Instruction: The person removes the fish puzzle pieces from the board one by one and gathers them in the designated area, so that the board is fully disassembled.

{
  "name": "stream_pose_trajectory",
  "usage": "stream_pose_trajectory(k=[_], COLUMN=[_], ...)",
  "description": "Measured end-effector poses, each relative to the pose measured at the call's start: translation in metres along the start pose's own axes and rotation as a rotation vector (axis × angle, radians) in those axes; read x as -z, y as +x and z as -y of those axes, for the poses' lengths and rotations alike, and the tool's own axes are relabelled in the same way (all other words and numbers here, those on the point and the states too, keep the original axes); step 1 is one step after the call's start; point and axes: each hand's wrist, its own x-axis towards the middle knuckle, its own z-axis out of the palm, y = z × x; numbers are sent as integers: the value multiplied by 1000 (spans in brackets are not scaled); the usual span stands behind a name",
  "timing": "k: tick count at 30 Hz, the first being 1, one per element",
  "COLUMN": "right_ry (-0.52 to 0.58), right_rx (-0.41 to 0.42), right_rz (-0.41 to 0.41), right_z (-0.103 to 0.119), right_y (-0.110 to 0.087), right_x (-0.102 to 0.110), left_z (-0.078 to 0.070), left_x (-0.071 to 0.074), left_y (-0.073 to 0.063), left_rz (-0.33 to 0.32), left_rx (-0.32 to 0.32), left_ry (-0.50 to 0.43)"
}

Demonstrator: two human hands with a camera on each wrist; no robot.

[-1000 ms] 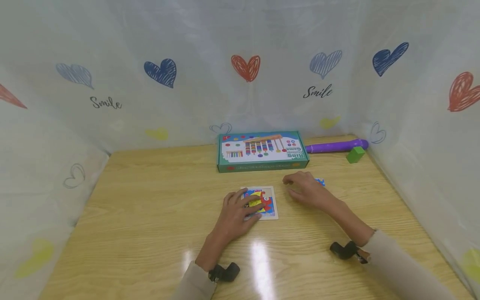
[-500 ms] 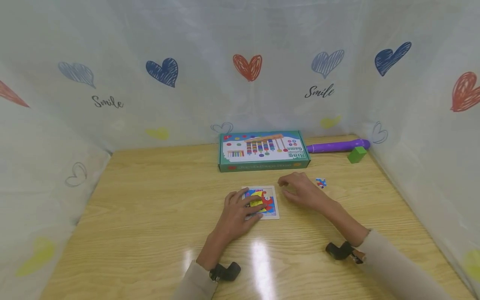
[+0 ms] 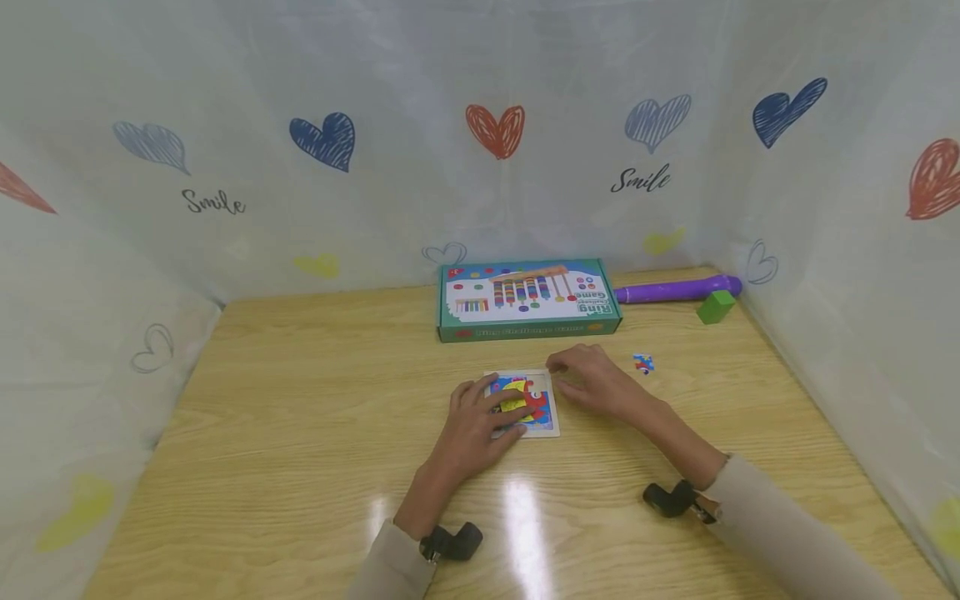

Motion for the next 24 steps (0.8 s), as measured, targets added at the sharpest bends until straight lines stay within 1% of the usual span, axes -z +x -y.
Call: stream_pose_trajectory(k=[5, 10, 19, 24], right_ry=[-5, -2, 1, -13], right_rx=[4, 2, -14, -15], right_rz=[5, 8, 22, 27], right_z=[3, 5, 9, 12], right_y=[4, 8, 14, 17], right_x=[-3, -7, -11, -14], left_z=[0, 1, 1, 2], left_x=[1, 1, 0, -2], left_y=[0, 0, -1, 0], left_rz=[17, 17, -11, -16], left_rx=[9, 12, -11, -16], left_ry=[4, -12, 7, 18])
